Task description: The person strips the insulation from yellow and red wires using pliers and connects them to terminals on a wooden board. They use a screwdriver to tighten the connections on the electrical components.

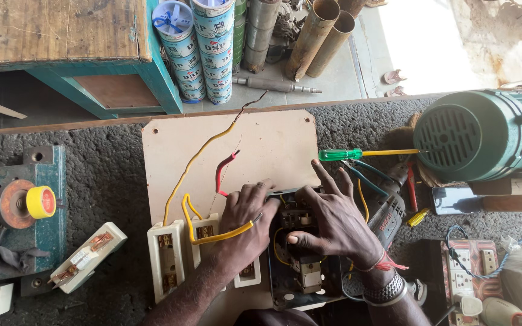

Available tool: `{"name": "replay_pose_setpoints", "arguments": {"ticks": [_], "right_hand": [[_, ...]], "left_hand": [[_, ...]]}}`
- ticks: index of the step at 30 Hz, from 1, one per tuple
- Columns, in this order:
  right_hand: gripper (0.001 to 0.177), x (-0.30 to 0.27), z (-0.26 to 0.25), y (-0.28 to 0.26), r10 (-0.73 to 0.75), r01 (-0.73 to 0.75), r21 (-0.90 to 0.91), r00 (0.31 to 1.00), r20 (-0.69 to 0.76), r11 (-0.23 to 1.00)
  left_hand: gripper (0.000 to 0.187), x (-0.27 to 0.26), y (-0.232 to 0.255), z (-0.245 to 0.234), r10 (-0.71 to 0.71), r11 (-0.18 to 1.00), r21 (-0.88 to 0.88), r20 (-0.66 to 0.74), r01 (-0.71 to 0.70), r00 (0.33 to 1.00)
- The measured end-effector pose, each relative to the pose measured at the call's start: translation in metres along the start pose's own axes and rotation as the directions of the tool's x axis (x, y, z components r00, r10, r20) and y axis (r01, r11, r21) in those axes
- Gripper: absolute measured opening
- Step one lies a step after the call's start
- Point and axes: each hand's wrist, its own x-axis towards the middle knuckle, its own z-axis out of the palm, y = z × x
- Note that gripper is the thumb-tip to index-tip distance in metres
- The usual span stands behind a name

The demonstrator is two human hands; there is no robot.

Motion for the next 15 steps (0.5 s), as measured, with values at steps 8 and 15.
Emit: {"name": "replay_pose_setpoints", "arguments": {"ticks": [8, 15], "right_hand": [[0.096, 0.0057, 0.0017, 0.0003, -0.025, 0.027, 0.065, 0.999, -0.033, 0.997], [0.097, 0.008, 0.0022, -0.0031, -0.028, 0.032, 0.087, 0.998, -0.052, 0.996]], "left_hand": [[0.043, 0.0, -0.003, 0.0077, 0.016, 0.999, -0.042, -0.064, -0.019, 0.998], [0.037, 0.003, -0.0012, -0.0007, 0.012, 0.999, -0.049, -0.057, -0.015, 0.998]]}}
